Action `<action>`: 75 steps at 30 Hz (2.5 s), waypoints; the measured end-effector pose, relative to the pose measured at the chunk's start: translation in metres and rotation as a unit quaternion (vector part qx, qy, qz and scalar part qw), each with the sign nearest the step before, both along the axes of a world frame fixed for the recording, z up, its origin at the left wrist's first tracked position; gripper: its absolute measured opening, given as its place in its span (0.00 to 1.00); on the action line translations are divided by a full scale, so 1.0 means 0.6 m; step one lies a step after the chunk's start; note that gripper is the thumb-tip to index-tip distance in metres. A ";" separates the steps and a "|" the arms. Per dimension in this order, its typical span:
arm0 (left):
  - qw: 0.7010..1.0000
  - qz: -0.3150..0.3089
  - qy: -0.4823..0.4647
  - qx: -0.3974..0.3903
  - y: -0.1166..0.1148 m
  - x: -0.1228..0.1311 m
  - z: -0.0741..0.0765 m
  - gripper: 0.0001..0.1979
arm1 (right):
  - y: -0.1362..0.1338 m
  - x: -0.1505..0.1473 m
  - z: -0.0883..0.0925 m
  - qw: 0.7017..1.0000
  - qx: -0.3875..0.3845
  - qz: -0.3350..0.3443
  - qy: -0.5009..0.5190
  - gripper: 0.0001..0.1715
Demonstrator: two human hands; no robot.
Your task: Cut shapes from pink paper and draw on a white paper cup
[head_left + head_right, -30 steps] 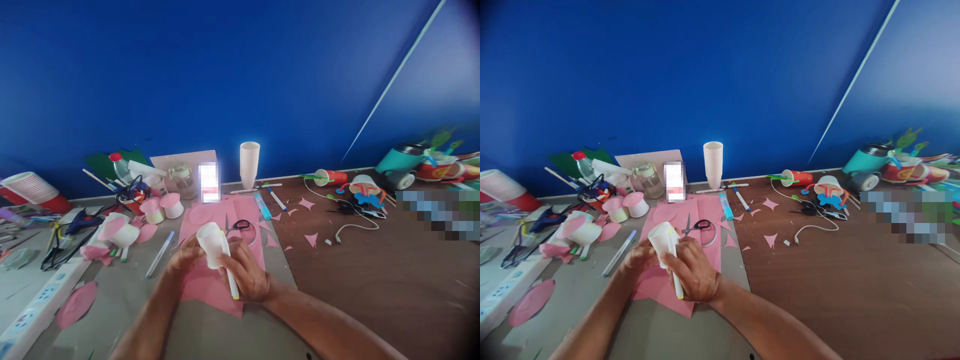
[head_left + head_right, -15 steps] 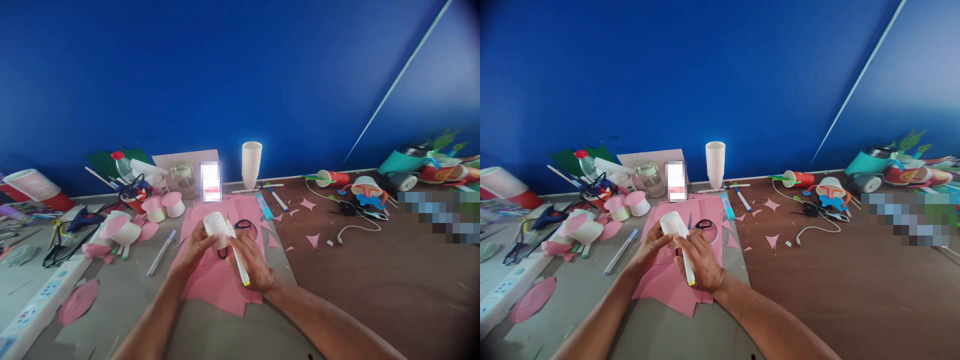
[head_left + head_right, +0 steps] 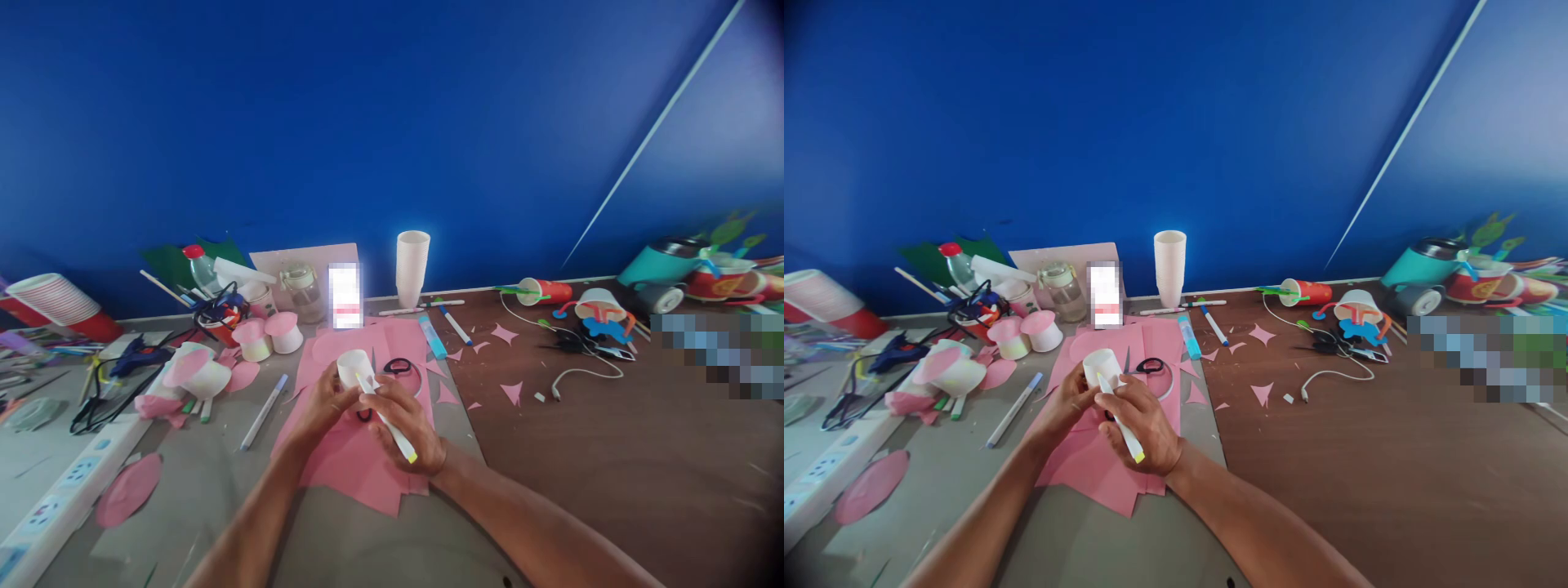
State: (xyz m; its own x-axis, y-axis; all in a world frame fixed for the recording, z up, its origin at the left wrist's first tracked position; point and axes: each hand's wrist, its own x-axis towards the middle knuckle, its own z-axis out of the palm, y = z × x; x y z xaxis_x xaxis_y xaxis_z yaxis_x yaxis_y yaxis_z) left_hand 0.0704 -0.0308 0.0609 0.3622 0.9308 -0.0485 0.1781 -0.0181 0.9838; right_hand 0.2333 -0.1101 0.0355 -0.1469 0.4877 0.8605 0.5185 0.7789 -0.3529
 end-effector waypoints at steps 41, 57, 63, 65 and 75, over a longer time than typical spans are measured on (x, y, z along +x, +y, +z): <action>0.998 -0.052 -0.014 -0.026 0.004 -0.007 -0.017 0.30 | 0.007 0.002 -0.008 0.998 -0.025 -0.017 0.057 0.25; 0.997 -0.053 -0.045 -0.041 0.004 -0.005 -0.016 0.31 | 0.009 0.002 -0.005 0.995 -0.034 -0.024 0.090 0.27; 0.996 -0.064 -0.054 -0.042 0.002 -0.005 -0.012 0.30 | 0.006 0.004 0.001 0.992 -0.044 -0.039 0.114 0.21; 0.995 -0.065 -0.059 -0.050 0.002 -0.006 -0.011 0.31 | 0.006 0.006 0.002 0.991 -0.049 -0.046 0.119 0.19; 0.991 -0.075 -0.095 -0.061 0.004 -0.008 -0.013 0.32 | 0.006 0.006 0.005 0.989 -0.051 -0.042 0.129 0.19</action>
State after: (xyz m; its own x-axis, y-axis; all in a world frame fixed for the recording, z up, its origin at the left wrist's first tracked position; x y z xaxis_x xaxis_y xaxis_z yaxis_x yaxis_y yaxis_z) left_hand 0.0655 -0.0282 0.0530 0.5094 0.8573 -0.0747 -0.0057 0.0902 0.9959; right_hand 0.2369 -0.1064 0.0387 0.1161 0.5750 0.8099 0.4622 0.6905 -0.5564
